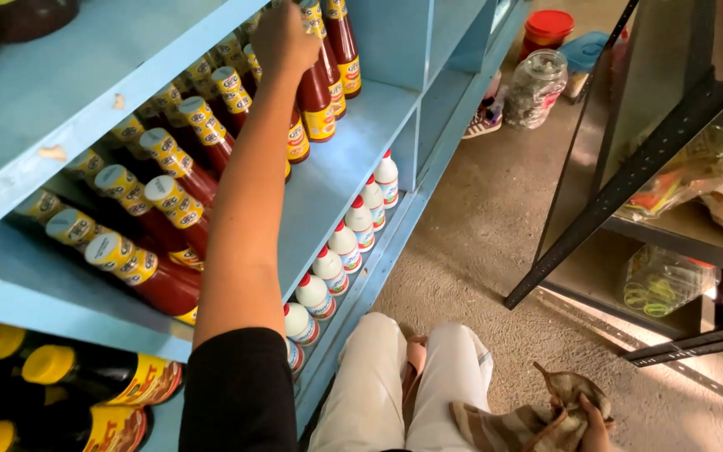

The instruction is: The person wipes dust off sauce bottles with a cleaning cloth and arranges them neatly on grocery store shelves.

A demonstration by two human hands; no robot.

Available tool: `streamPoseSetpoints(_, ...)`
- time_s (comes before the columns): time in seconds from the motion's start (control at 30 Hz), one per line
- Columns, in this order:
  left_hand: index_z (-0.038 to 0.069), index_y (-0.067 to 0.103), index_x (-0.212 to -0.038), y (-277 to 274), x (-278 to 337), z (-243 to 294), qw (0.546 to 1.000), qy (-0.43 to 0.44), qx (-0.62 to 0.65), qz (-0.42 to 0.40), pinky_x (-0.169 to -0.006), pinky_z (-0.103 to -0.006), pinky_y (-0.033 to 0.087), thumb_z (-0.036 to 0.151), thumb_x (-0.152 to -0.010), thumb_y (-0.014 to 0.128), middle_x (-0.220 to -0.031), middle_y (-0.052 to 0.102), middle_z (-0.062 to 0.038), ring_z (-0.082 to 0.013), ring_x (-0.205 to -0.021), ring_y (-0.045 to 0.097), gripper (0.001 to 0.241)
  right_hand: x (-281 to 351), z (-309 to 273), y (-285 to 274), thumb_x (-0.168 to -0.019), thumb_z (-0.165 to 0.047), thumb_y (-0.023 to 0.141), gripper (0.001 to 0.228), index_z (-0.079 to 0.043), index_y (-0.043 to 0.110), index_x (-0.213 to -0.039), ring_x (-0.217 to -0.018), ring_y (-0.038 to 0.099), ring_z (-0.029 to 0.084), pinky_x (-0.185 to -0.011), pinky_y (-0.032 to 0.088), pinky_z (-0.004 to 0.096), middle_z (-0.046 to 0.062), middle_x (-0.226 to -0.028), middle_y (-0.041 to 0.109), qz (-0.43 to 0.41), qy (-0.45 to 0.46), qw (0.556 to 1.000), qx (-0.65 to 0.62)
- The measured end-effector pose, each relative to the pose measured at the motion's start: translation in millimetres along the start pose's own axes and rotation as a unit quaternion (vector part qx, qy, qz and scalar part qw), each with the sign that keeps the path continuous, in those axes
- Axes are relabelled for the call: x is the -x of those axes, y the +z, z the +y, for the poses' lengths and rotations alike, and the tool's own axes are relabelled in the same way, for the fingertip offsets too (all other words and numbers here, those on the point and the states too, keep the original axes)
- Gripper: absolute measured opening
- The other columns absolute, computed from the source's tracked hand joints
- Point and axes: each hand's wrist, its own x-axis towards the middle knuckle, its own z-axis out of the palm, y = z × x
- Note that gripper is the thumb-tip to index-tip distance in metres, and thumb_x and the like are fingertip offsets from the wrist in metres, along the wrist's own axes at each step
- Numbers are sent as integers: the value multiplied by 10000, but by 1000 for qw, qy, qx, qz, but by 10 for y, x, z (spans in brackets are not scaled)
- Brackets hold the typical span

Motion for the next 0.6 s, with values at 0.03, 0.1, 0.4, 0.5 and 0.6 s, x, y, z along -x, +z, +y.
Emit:
streamPoseSetpoints(0.03, 132, 702, -953, 38, -13, -88, 999, -5, -33, -7, -772, -500, 561, 161, -748, 817, -954, 751, -98, -352, -920, 709, 236, -22, -29, 9, -1079, -394, 519, 529, 19, 536, -1409, -913, 708, 272, -797, 593, 392, 166, -1086, 714, 24, 4, 1000, 0)
streamPoseSetpoints(0.1, 104, 691, -946, -123, 11, -48, 999, 9, -39, 7, -770, -508, 553, 184, -700, 860, -916, 748, -116, -362, -891, 708, 308, 92, -86, 245, -1060, -387, 515, 520, -9, 529, -1416, -914, 708, 270, -799, 592, 396, 156, -1090, 709, 41, -1, 999, 9)
streamPoseSetpoints(0.4, 67, 653, -1116, 88, 19, -311, 998, 27, -51, 7, -746, -516, 553, 127, -728, 860, -971, 743, -156, -394, -871, 708, 444, -39, -135, 518, -1047, -405, 539, 505, -23, 576, -1377, -822, 724, 266, -697, 602, 386, 177, -1050, 730, -44, 11, 999, 25)
streamPoseSetpoints(0.5, 63, 657, -1167, 130, -75, -301, 996, 31, -86, 2, -770, -526, 546, 107, -742, 839, -1021, 730, -179, -406, -934, 697, 464, -160, -88, 612, -1051, -399, 536, 515, 0, 576, -1374, -827, 723, 278, -700, 604, 392, 188, -1051, 726, -41, 8, 999, 29)
streamPoseSetpoints(0.6, 62, 663, -1168, 95, -188, -170, 996, 23, -82, -19, -816, -512, 545, 147, -754, 839, -1085, 712, -192, -405, -1007, 682, 458, -265, -40, 651, -1050, -385, 538, 533, 35, 562, -1378, -846, 728, 292, -722, 609, 389, 201, -1056, 724, -32, 7, 999, 16)
